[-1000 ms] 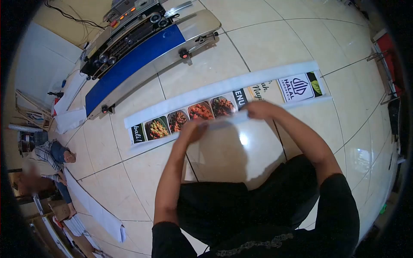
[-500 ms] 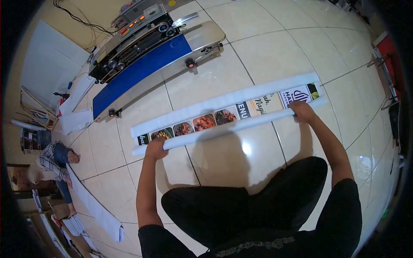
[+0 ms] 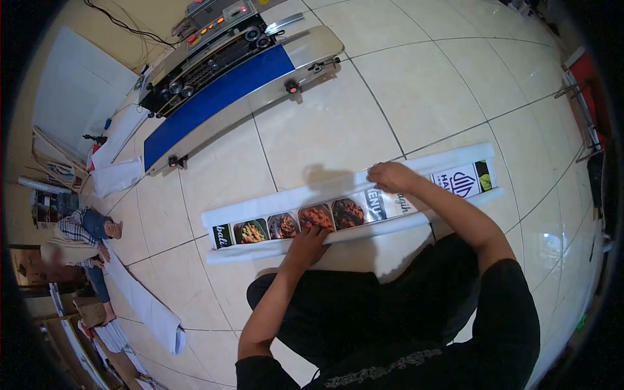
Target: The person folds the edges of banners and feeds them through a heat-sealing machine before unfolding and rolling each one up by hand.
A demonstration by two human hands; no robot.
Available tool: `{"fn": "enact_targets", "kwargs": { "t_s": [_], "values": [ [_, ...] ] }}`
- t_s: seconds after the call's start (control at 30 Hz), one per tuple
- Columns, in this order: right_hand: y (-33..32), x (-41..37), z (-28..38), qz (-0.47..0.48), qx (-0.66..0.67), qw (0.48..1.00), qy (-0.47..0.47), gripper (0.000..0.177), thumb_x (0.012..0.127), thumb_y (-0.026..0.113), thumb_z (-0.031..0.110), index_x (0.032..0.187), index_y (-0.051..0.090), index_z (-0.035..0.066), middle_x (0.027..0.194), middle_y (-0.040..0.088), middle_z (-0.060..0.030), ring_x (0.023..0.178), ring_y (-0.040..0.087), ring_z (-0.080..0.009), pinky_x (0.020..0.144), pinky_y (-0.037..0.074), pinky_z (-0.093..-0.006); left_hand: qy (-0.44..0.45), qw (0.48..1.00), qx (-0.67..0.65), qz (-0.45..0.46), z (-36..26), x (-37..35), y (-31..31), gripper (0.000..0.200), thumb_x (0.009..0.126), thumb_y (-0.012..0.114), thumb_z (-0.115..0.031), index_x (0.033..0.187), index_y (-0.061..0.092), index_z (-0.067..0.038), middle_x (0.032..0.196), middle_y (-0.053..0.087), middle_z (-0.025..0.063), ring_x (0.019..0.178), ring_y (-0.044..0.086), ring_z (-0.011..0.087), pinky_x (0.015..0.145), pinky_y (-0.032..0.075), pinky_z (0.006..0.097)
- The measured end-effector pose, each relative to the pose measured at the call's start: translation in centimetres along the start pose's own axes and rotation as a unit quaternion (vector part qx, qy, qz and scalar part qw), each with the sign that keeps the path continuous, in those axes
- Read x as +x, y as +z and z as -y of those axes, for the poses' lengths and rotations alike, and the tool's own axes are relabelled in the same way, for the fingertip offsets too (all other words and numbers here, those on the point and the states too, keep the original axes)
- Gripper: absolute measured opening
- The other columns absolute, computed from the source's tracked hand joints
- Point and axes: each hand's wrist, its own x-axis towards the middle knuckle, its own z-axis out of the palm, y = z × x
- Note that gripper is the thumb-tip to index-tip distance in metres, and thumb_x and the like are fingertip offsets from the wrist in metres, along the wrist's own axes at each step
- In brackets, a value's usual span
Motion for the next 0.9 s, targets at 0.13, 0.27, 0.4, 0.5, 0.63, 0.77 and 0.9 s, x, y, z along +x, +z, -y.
{"fn": "enact_targets", "kwargs": {
  "t_s": [0.13,0.27,0.4,0.5,0.63,0.77,0.9],
  "values": [
    [-4.3,4.7,-3.2,0.119,0.126,0.979,0.109,0.042,0.073,0.074,0.025,0.110,0.062,0.009,0.111,0.062,-0.0116,0.105,0.059,-0.0345,0.082,0.050,-0.0440,-0.058,0.990,-0.120,-0.041,1.8,0.5,-0.3,0.023,0.086,0.065,-0.024,0.098,0.062,-0.004,0.102,0.061,0.0161,0.091,0.062,0.0394,0.075,0.050,0.0478],
    [-6.4,7.8,-3.9,0.009,-0.106,0.994,-0.034,0.069,0.061,0.083,0.035,0.122,0.056,0.016,0.114,0.059,-0.0100,0.107,0.055,-0.0371,0.088,0.047,-0.0487,-0.104,0.989,-0.107,-0.014,2.6,1.8,-0.4,0.022,0.087,0.064,-0.024,0.094,0.062,-0.003,0.100,0.061,0.0171,0.093,0.061,0.0381,0.076,0.049,0.0468],
    [-5.6,11.2,-7.9,-0.104,0.021,0.984,0.142,0.055,0.068,0.077,0.026,0.117,0.059,0.011,0.115,0.059,-0.0139,0.107,0.055,-0.0357,0.090,0.046,-0.0486,-0.027,0.992,-0.049,-0.112,3.5,3.6,-2.1,0.026,0.086,0.066,-0.022,0.102,0.063,-0.002,0.103,0.061,0.0173,0.098,0.059,0.0360,0.082,0.048,0.0442],
    [-2.8,8.3,-5.0,-0.116,0.137,0.984,0.001,0.052,0.069,0.071,0.027,0.114,0.059,0.005,0.115,0.057,-0.0166,0.107,0.055,-0.0353,0.092,0.044,-0.0482,-0.059,0.983,-0.047,-0.169,5.5,6.0,-3.3,0.036,0.082,0.070,-0.024,0.109,0.062,-0.003,0.103,0.061,0.0165,0.099,0.059,0.0352,0.085,0.048,0.0441],
    [-4.1,-2.5,-1.8,0.037,0.015,0.999,0.037,0.067,0.055,0.078,0.024,0.117,0.057,0.008,0.117,0.055,-0.0174,0.110,0.053,-0.0356,0.093,0.044,-0.0466,0.061,0.988,-0.099,-0.105,4.3,5.8,-5.6,0.063,0.068,0.080,-0.033,0.119,0.057,-0.005,0.105,0.060,0.0149,0.099,0.058,0.0348,0.085,0.047,0.0453],
    [-4.2,-12.6,-7.5,-0.027,-0.081,0.986,0.146,0.062,0.057,0.077,0.014,0.115,0.056,0.008,0.111,0.057,-0.0165,0.105,0.056,-0.0359,0.089,0.045,-0.0465,-0.008,0.999,0.046,-0.005,6.3,2.4,-6.5,0.073,0.064,0.079,-0.027,0.127,0.049,-0.005,0.111,0.058,0.0201,0.109,0.055,0.0366,0.094,0.046,0.0445],
    [-1.9,-17.3,-8.3,0.001,-0.094,0.978,0.188,0.052,0.062,0.075,0.012,0.111,0.057,0.008,0.104,0.061,-0.0168,0.098,0.060,-0.0356,0.087,0.048,-0.0441,0.005,0.994,0.096,-0.053,10.6,-1.3,-4.3,0.062,0.064,0.072,-0.016,0.122,0.054,-0.006,0.105,0.060,0.0155,0.100,0.058,0.0352,0.085,0.049,0.0456]
  ]
}}
